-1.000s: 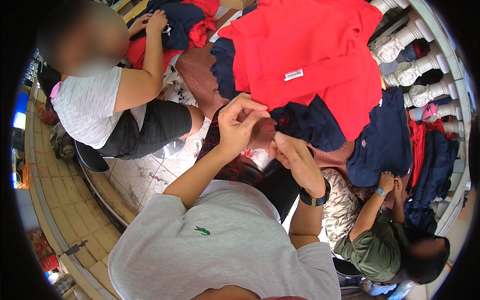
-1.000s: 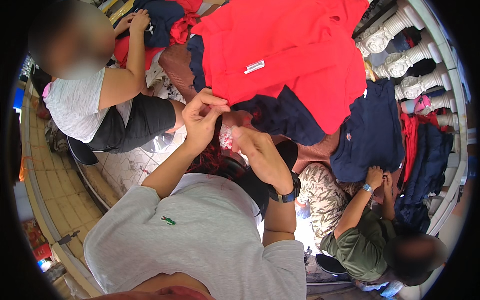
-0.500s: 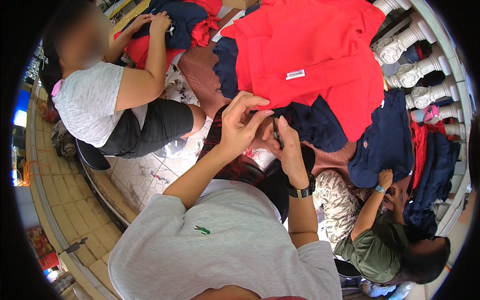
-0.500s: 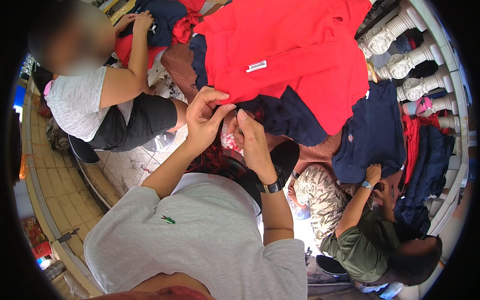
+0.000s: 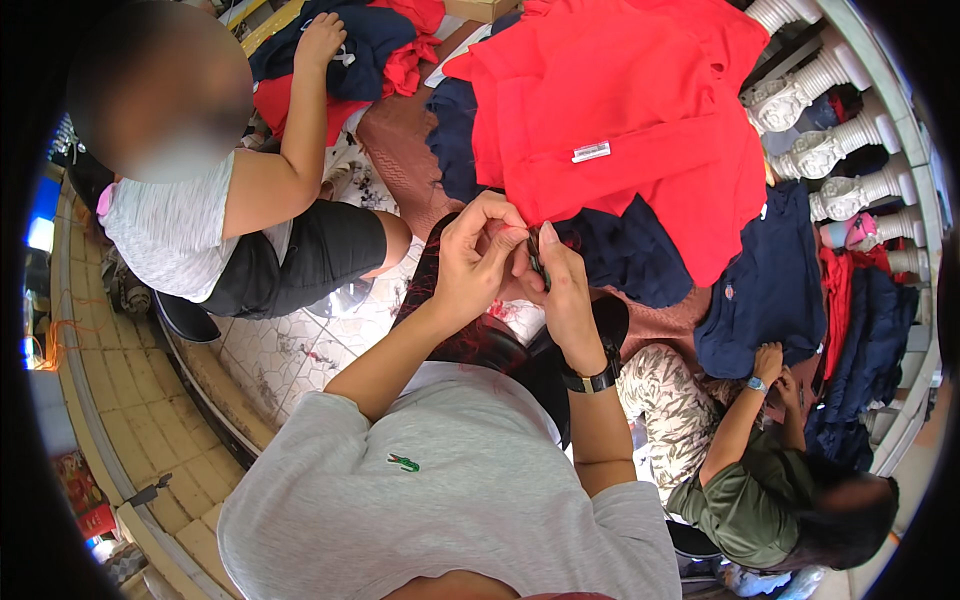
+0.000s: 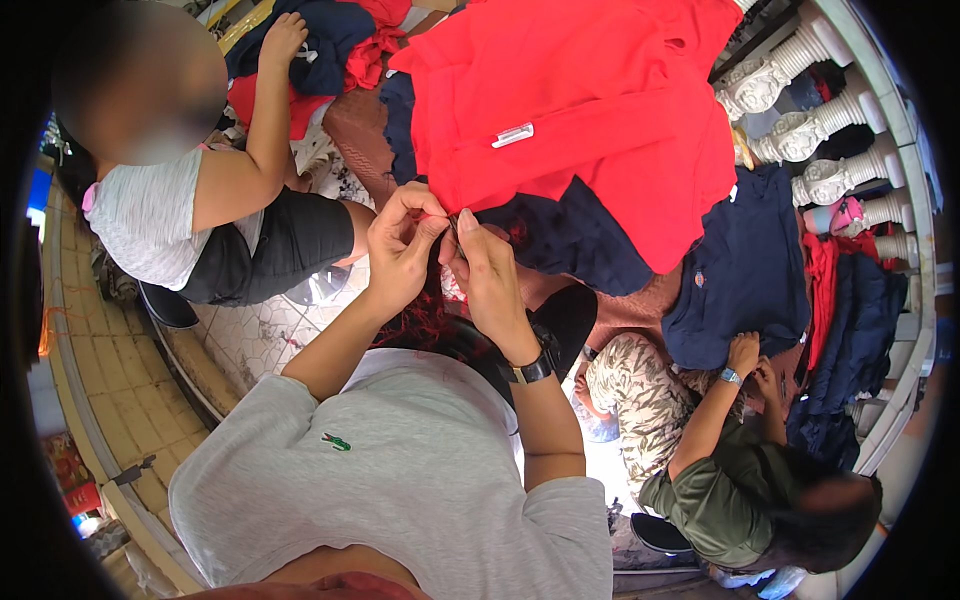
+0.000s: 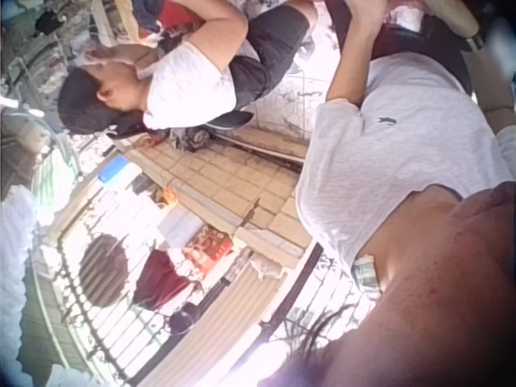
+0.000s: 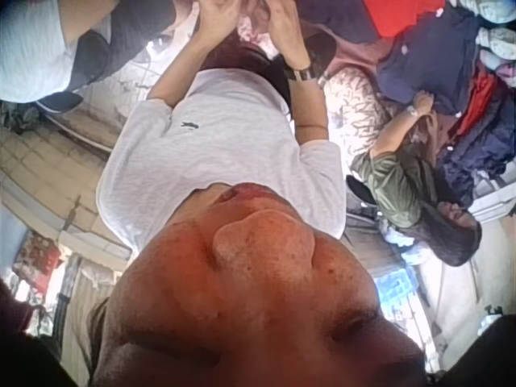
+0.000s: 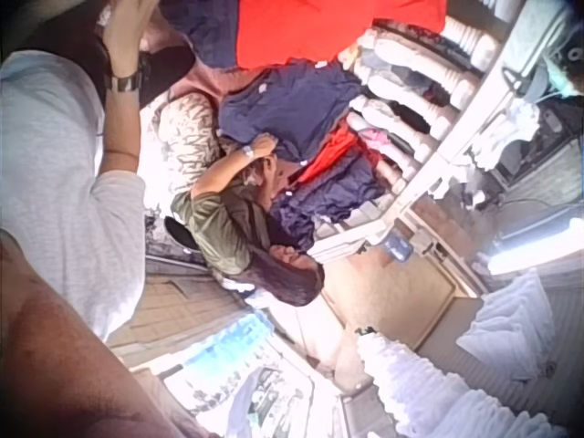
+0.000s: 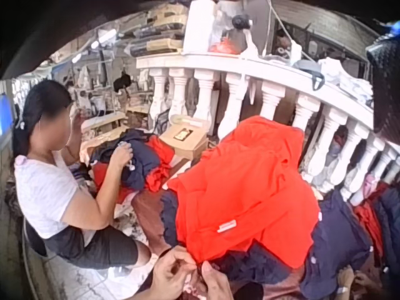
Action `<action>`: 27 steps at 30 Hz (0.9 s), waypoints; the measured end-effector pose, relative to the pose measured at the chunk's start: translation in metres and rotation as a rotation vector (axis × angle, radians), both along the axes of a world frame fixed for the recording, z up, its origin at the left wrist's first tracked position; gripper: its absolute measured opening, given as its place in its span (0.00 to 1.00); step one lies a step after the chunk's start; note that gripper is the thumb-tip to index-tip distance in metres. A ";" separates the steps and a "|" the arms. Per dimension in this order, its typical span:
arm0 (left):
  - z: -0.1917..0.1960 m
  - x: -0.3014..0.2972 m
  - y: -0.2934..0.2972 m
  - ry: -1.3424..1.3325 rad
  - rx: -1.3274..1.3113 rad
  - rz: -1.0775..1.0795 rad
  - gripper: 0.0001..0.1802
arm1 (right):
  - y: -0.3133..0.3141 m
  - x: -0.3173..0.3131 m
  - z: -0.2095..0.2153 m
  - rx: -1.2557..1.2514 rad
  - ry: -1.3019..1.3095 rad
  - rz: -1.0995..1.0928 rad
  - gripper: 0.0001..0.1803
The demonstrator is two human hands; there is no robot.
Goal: The person uses a small pair of scissors to trim loose threads and tags from a red garment held in their hands. They repeatedly adjust the fabric to access different areas for trimming while seated in a workspace with other people nearby.
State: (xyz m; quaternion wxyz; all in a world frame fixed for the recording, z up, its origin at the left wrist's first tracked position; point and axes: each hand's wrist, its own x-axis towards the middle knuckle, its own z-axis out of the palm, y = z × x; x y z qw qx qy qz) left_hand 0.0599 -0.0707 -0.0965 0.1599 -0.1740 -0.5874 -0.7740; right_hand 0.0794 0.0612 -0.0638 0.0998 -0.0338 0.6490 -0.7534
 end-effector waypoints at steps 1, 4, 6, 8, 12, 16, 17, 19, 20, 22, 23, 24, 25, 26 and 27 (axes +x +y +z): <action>-0.001 0.000 0.000 -0.010 0.010 -0.015 0.03 | 0.000 -0.001 0.000 -0.019 0.007 -0.001 0.29; 0.003 0.000 -0.001 0.080 -0.105 0.030 0.04 | -0.001 -0.006 -0.005 -0.127 -0.034 0.000 0.28; 0.002 0.001 -0.004 0.091 -0.172 0.031 0.03 | 0.000 -0.008 -0.012 -0.171 -0.053 0.025 0.28; -0.001 0.001 -0.002 0.013 -0.066 0.017 0.05 | 0.002 -0.010 -0.017 -0.171 -0.044 0.071 0.29; -0.011 -0.011 -0.001 -0.177 0.242 -0.011 0.12 | 0.002 0.007 0.002 0.142 0.161 -0.033 0.29; -0.002 -0.017 0.001 -0.131 0.211 -0.021 0.17 | -0.002 -0.013 0.028 0.462 0.605 -0.405 0.07; -0.001 -0.015 0.001 -0.124 0.193 -0.027 0.18 | -0.004 -0.017 0.023 0.479 0.621 -0.407 0.08; -0.003 -0.013 0.001 -0.113 0.162 -0.002 0.17 | -0.006 -0.024 0.013 0.516 0.657 -0.408 0.08; -0.004 -0.012 0.000 -0.108 0.147 0.012 0.17 | -0.004 -0.023 0.010 0.512 0.625 -0.397 0.07; -0.001 -0.009 -0.004 -0.161 0.202 -0.011 0.15 | 0.000 -0.024 0.004 0.277 0.458 -0.322 0.08; 0.001 -0.008 -0.006 -0.187 0.229 -0.022 0.13 | 0.002 -0.024 0.004 0.160 0.374 -0.284 0.08; 0.001 -0.007 -0.008 -0.193 0.217 -0.037 0.13 | 0.003 -0.022 0.004 0.090 0.308 -0.259 0.09; 0.001 -0.007 -0.010 -0.198 0.206 -0.051 0.14 | 0.005 -0.022 0.002 0.048 0.274 -0.236 0.10; 0.001 -0.007 -0.011 -0.204 0.194 -0.067 0.14 | 0.008 -0.023 -0.001 0.006 0.240 -0.215 0.10; 0.003 -0.006 -0.011 -0.192 0.178 -0.080 0.15 | 0.008 -0.021 0.000 -0.007 0.241 -0.204 0.10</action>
